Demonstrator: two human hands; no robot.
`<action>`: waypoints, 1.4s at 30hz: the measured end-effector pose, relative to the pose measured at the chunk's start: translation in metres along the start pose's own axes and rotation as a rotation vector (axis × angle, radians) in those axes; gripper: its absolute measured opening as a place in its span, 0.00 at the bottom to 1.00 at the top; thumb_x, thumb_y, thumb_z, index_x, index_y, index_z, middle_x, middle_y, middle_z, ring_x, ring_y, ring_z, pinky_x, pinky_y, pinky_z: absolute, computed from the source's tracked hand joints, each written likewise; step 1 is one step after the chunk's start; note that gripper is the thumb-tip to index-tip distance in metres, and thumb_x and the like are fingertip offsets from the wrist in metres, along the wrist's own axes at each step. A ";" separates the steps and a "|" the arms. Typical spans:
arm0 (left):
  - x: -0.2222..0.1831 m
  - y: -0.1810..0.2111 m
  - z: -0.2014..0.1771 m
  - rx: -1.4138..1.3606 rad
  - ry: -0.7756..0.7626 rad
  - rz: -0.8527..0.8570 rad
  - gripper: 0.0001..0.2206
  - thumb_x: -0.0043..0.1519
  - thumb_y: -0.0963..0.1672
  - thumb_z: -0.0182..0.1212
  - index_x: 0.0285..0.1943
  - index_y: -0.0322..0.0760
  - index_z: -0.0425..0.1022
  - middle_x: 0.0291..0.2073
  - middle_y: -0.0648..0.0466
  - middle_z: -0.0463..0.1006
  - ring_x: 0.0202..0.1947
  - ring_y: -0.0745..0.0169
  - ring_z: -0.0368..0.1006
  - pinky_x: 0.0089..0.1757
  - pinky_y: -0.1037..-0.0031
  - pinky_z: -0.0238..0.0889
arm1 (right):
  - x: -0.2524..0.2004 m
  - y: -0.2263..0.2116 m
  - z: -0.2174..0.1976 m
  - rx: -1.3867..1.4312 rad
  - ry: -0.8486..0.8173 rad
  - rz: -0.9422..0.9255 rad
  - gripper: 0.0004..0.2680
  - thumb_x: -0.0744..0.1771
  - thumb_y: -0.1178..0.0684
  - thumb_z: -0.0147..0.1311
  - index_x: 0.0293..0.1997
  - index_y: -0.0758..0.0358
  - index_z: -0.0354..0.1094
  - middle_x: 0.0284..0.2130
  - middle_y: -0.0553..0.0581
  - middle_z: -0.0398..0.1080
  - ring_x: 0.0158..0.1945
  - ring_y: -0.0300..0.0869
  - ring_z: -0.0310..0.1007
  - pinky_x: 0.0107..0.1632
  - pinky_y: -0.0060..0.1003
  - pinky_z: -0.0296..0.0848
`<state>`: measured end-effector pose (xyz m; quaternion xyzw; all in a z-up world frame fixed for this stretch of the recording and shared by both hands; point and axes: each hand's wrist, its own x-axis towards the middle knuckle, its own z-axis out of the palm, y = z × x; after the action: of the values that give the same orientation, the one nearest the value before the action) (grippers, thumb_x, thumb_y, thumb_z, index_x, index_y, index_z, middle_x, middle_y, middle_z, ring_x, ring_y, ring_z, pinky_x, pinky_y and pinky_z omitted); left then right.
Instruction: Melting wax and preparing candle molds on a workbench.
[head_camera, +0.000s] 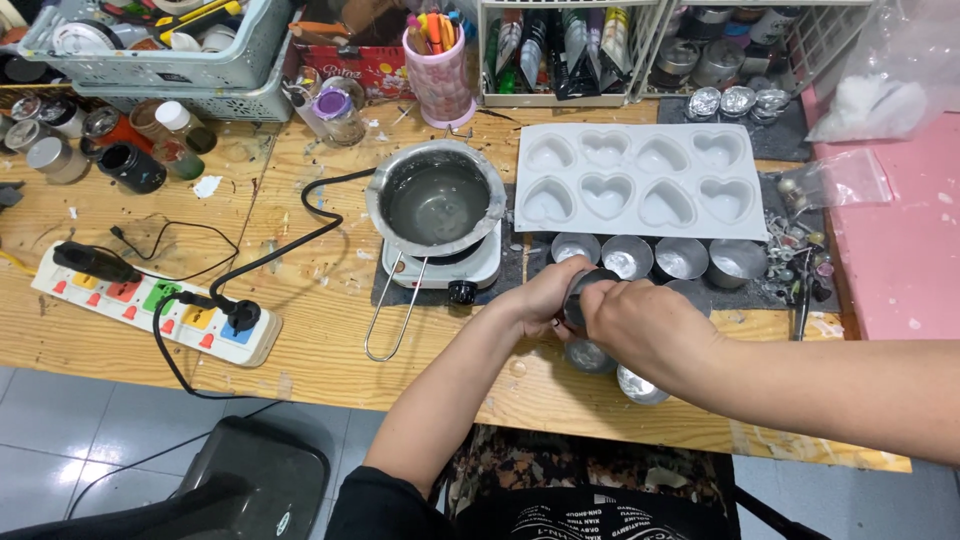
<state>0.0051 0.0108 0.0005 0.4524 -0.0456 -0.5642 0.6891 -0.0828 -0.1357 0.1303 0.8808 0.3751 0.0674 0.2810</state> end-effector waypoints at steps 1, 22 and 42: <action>0.000 0.000 -0.002 0.000 0.001 0.003 0.19 0.67 0.53 0.37 0.31 0.42 0.68 0.17 0.59 0.67 0.12 0.69 0.58 0.15 0.78 0.42 | 0.000 0.000 0.000 -0.002 0.002 -0.002 0.06 0.62 0.55 0.52 0.33 0.69 0.66 0.16 0.54 0.72 0.21 0.40 0.77 0.20 0.30 0.71; -0.037 0.010 0.052 0.674 0.434 0.865 0.21 0.73 0.49 0.32 0.47 0.33 0.72 0.21 0.52 0.72 0.22 0.66 0.70 0.28 0.72 0.64 | -0.002 0.029 0.013 0.864 -0.245 0.263 0.08 0.58 0.60 0.59 0.37 0.64 0.72 0.25 0.66 0.75 0.34 0.59 0.77 0.39 0.52 0.75; -0.035 0.016 0.022 1.128 0.425 1.334 0.22 0.71 0.52 0.34 0.48 0.33 0.73 0.38 0.40 0.78 0.40 0.40 0.77 0.43 0.59 0.71 | 0.001 0.037 0.062 1.426 -0.345 0.295 0.13 0.70 0.48 0.48 0.31 0.68 0.71 0.15 0.60 0.68 0.20 0.46 0.66 0.27 0.44 0.67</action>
<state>-0.0085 0.0264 0.0395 0.6979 -0.4405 0.1552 0.5429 -0.0388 -0.1835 0.0993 0.8886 0.1563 -0.2942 -0.3152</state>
